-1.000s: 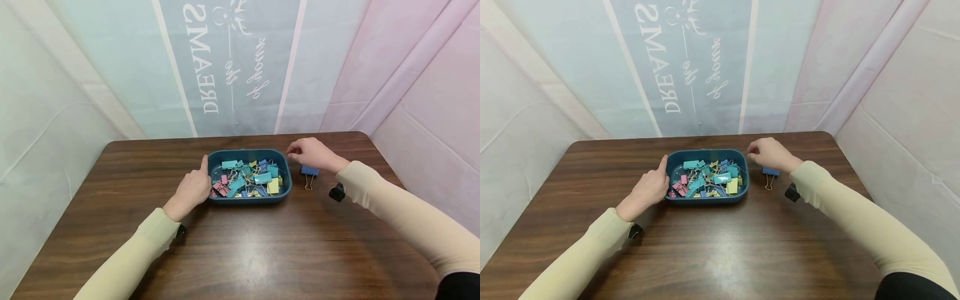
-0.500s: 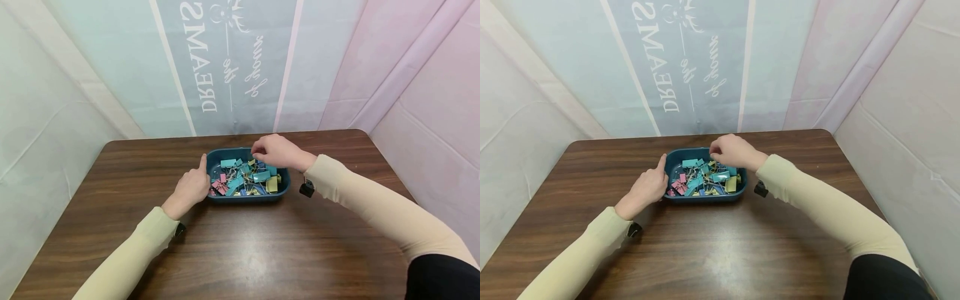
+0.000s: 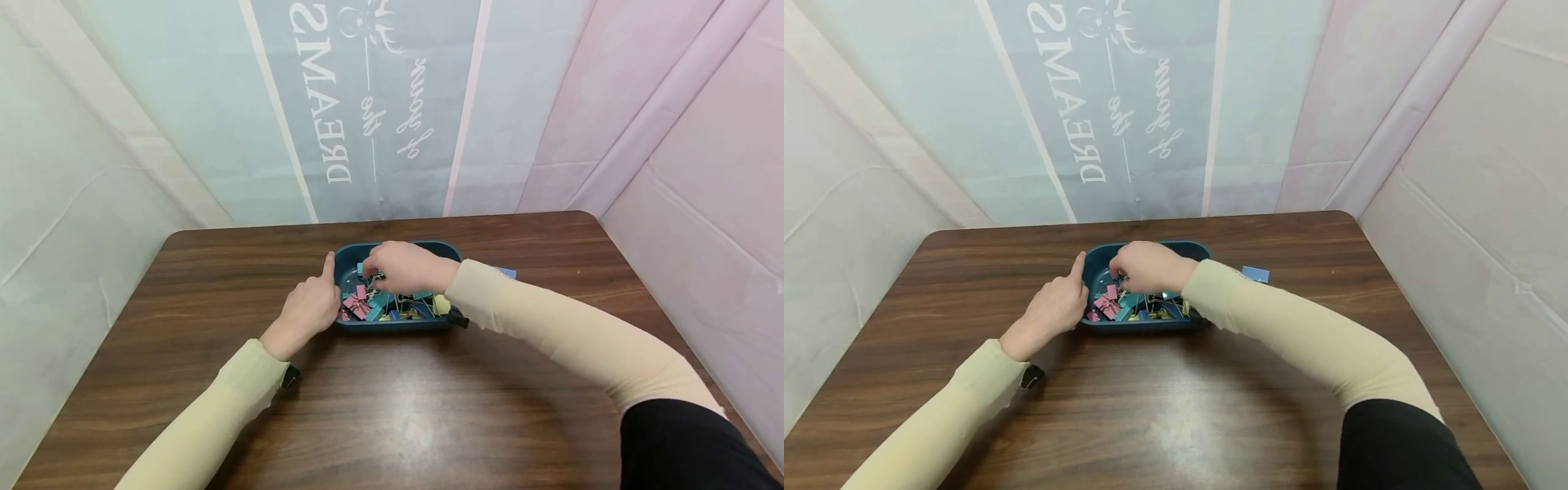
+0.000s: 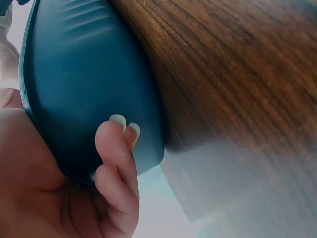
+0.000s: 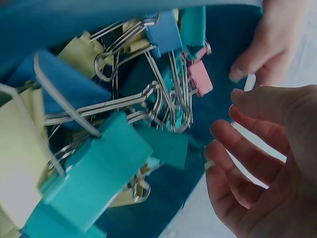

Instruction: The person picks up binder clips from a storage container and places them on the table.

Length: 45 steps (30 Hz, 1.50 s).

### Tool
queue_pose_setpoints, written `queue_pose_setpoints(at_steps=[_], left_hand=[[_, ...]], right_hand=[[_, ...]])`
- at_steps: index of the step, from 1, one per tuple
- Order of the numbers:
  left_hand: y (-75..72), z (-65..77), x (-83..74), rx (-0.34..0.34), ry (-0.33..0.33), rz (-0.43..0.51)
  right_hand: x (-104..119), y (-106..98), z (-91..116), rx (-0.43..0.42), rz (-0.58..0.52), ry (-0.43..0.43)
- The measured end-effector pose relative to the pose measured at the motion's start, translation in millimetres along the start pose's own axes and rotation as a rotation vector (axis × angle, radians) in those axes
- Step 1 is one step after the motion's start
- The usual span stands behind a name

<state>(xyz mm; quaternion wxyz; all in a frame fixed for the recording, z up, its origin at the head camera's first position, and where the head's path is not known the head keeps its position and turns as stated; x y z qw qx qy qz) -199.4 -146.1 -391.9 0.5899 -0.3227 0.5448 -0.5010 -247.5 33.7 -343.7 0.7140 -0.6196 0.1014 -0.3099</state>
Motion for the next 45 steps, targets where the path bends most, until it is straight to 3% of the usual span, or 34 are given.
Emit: queue_pose_setpoints(at_steps=[5,10,18,22,36,45], left_hand=[[-0.7,1.2,0.0,-0.001,0.008,-0.011],[-0.8,2.6,-0.3,-0.006,0.020,-0.022],[0.1,2.2,0.3,-0.017,0.037,-0.025],[-0.1,1.7,0.4,-0.011,0.025,-0.020],[0.1,1.8,-0.3,-0.012,0.025,0.004],[0.6,1.6,0.6,-0.016,0.020,-0.016]], right_hand=[[12,8,-12,-0.005,0.099,-0.029],[20,15,-22,0.015,0.126,-0.039],[20,10,-31,0.238,-0.048,-0.014],[18,5,-32,0.283,-0.070,-0.009],[14,12,-37,0.202,-0.041,-0.054],[13,2,-34,0.139,-0.040,-0.095]])
Point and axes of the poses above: each hand's wrist, its own z-axis away from the middle knuckle, its own y-axis out of the palm, x = y × z, the point moved 2 cm from there along -z, towards the middle knuckle, and after that the axes turned 7 degrees about x, right-handed, at the moved point
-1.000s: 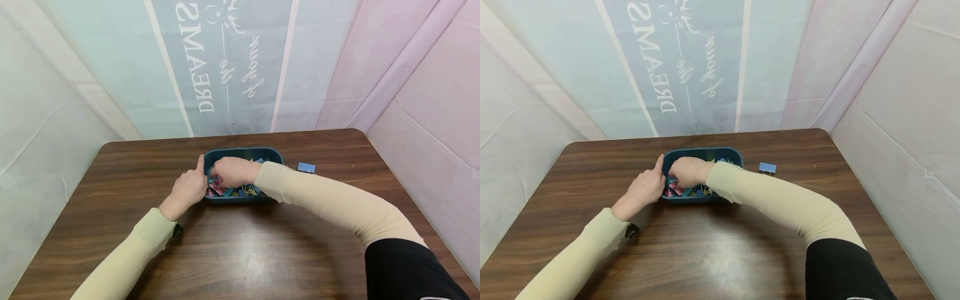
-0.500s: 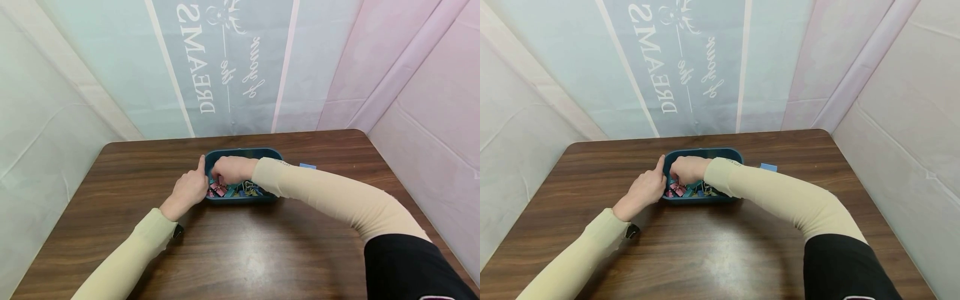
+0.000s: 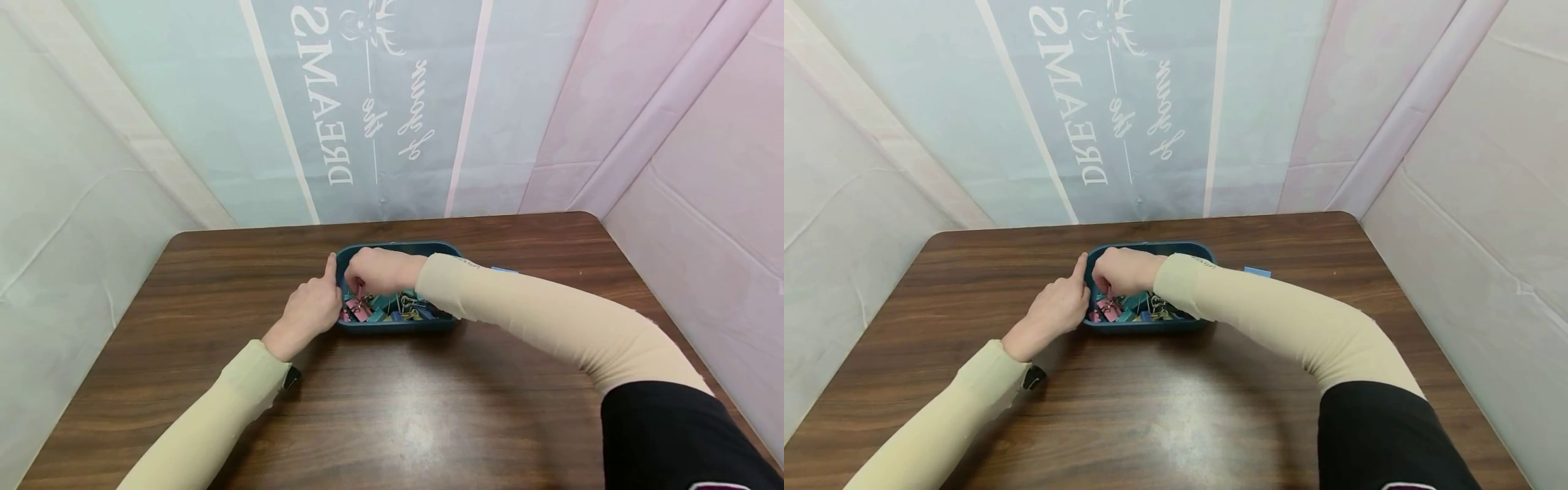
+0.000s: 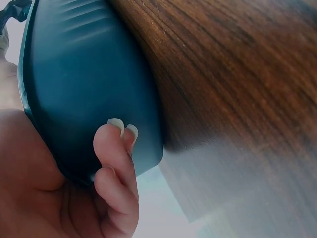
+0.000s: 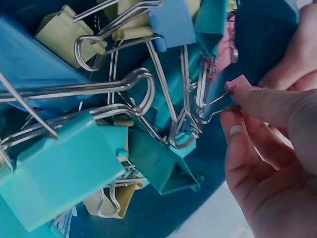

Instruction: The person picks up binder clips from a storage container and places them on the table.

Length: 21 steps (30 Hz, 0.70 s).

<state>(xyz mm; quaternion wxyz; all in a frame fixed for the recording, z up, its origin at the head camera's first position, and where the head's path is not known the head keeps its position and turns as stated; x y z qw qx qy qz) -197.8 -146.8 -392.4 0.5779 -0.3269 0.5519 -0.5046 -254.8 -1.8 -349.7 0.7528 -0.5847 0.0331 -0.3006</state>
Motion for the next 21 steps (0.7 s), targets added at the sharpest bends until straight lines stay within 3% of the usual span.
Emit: queue_pose_setpoints(at_steps=[9,16,21], left_hand=[[0.6,-1.2,0.5,-0.007,-0.001,0.001],[0.5,-1.7,0.8,-0.008,-0.012,0.011],[1.1,-1.5,1.6,-0.004,-0.015,0.015]], right_hand=[[1,-16,23,-0.121,-0.033,-0.058],[-11,-22,69,-0.219,-0.063,-0.101],[-29,-21,107,-0.293,-0.097,-0.063]])
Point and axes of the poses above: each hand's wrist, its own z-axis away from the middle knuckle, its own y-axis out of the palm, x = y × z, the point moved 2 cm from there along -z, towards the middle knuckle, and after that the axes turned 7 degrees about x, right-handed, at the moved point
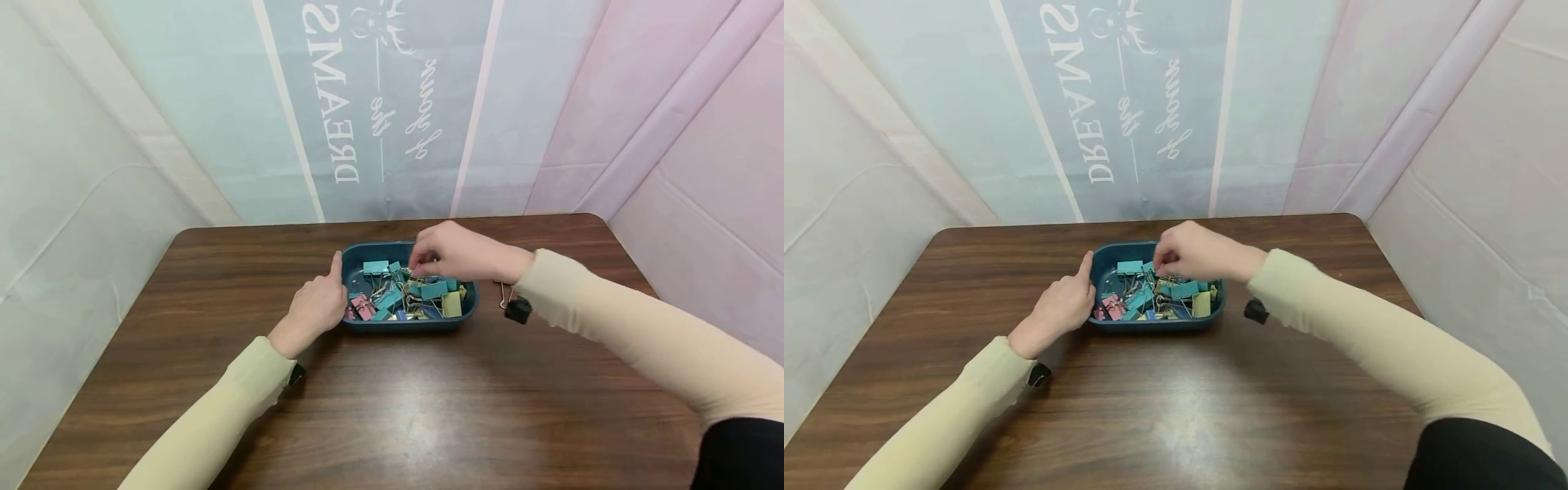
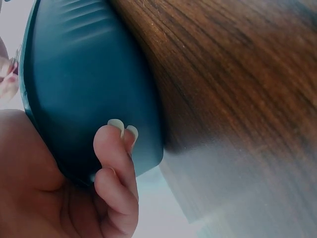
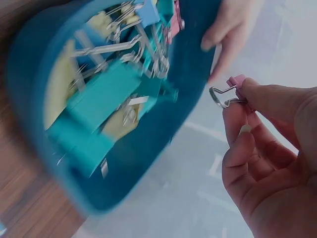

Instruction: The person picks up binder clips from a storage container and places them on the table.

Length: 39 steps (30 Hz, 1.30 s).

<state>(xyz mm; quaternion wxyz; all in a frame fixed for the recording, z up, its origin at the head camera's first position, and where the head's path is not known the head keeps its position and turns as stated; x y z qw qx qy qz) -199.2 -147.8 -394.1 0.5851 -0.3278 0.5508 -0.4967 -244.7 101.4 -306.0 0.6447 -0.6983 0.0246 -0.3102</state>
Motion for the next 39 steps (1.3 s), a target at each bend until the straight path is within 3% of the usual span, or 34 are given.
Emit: queue_pose_setpoints(at_steps=[9,14,18,28,39], left_hand=[[0.0,0.6,-1.7,0.000,-0.006,-0.008],[0.6,0.4,-1.0,0.003,-0.012,-0.004],[0.5,0.3,-0.3,0.004,-0.017,0.002],[1.1,0.2,-0.7,-0.003,-0.001,0.013],[-0.1,-0.2,0.1,0.013,-0.012,-0.005]], right_hand=[[-42,-8,64,-0.100,-0.053,0.167],[-64,-1,89,-0.091,-0.053,0.263],[-78,12,104,-0.054,-0.123,0.337],[-99,40,128,0.015,-0.175,0.441],[-108,55,130,0.021,-0.059,0.380]])
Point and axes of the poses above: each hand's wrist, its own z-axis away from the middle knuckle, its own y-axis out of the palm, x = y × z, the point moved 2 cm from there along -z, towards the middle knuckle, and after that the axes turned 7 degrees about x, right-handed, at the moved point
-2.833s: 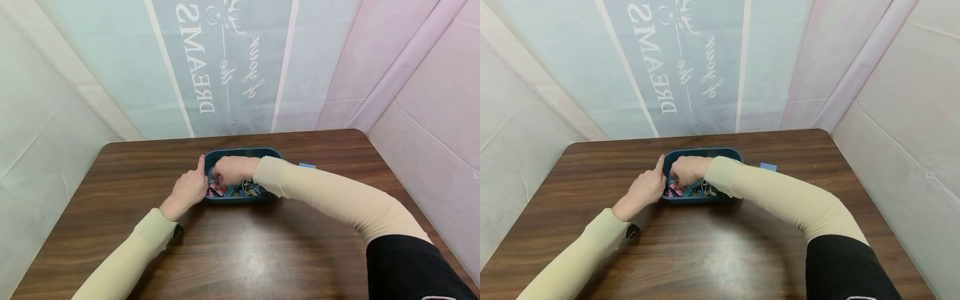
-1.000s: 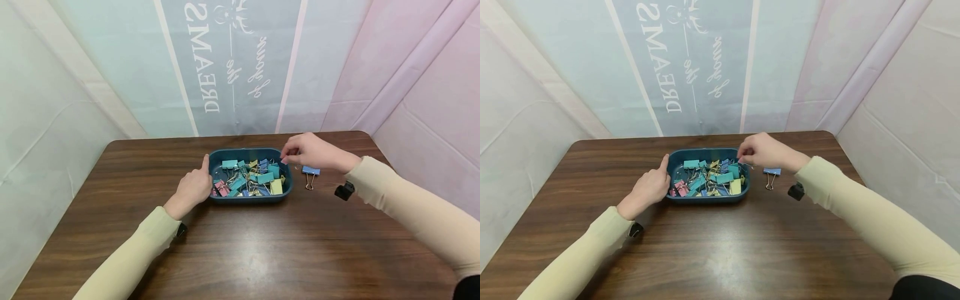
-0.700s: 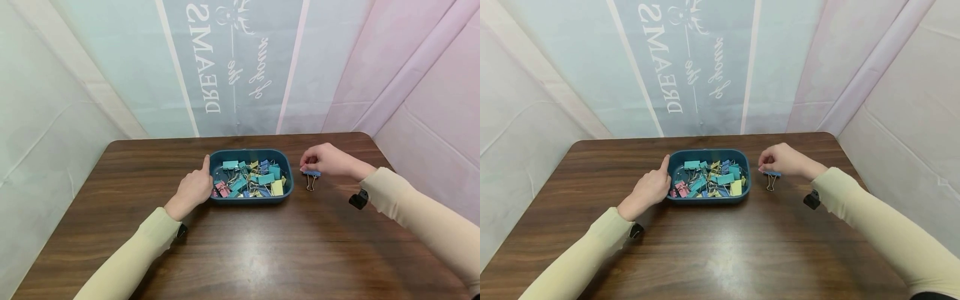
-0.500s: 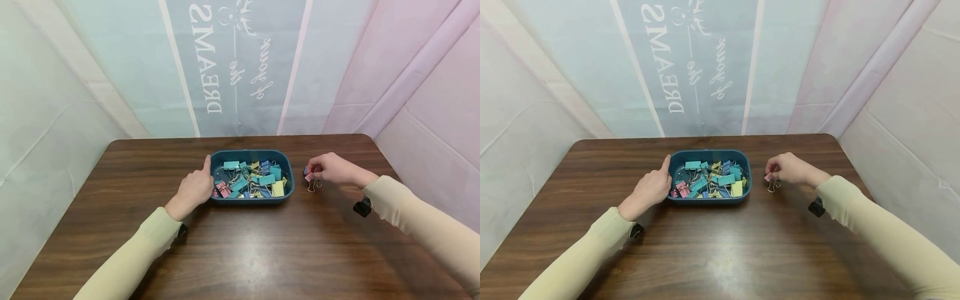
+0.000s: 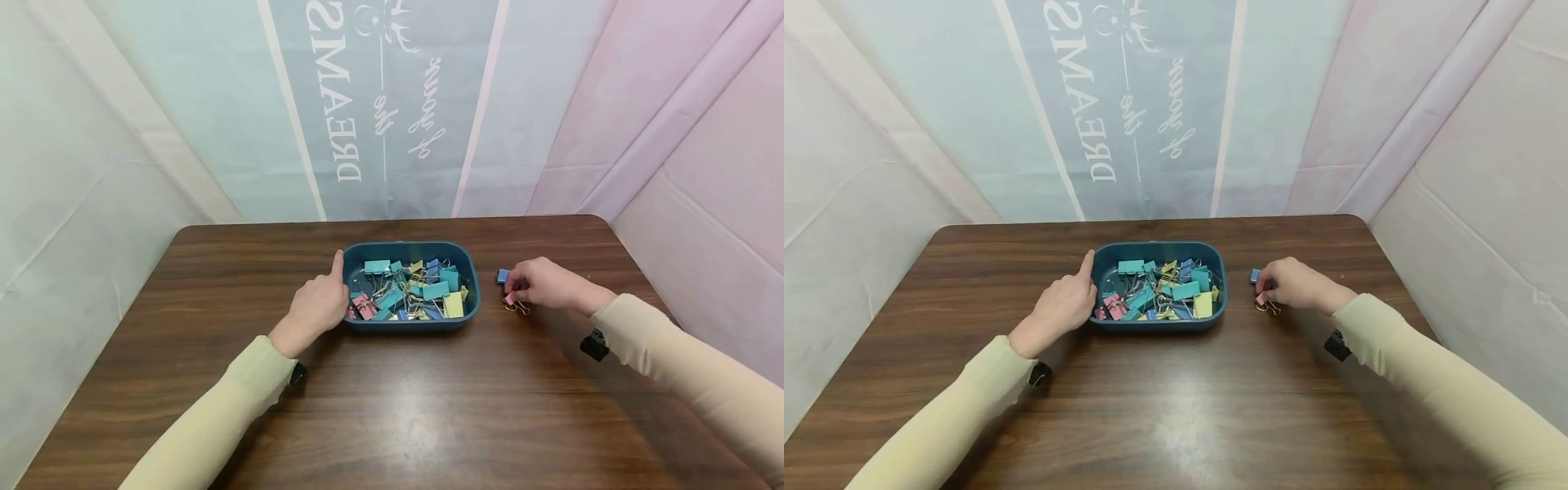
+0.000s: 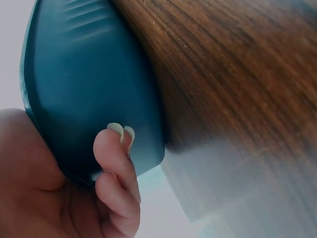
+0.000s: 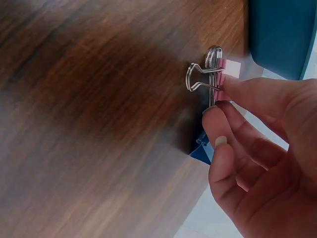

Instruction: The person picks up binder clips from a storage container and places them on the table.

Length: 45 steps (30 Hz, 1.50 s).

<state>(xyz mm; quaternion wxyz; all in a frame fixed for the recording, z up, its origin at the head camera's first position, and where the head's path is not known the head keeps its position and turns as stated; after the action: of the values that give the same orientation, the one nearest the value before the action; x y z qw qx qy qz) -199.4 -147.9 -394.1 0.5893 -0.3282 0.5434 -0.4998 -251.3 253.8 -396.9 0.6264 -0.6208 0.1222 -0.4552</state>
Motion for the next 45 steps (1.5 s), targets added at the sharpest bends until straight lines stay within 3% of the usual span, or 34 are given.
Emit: queue_pose_setpoints(at_steps=[10,20,28,33,40,45], left_hand=[[0.4,-0.3,-0.4,0.001,-0.005,-0.003],[0.1,1.4,-0.9,0.008,-0.016,0.018],[-0.2,1.6,-0.6,-0.004,-0.008,0.012],[-0.8,0.8,-1.0,-0.008,-0.001,0.013],[-1.8,0.2,-1.2,0.000,0.004,0.013],[-1.0,-0.7,-0.3,0.012,0.001,0.015]], right_hand=[[13,-17,-4,-0.002,0.017,0.047],[47,-46,-24,-0.057,0.088,-0.033],[88,-62,-53,-0.043,0.056,-0.081],[112,-66,-75,-0.032,0.095,-0.107],[138,-64,-110,0.029,0.159,-0.172],[156,-51,-134,0.113,0.179,-0.188]])
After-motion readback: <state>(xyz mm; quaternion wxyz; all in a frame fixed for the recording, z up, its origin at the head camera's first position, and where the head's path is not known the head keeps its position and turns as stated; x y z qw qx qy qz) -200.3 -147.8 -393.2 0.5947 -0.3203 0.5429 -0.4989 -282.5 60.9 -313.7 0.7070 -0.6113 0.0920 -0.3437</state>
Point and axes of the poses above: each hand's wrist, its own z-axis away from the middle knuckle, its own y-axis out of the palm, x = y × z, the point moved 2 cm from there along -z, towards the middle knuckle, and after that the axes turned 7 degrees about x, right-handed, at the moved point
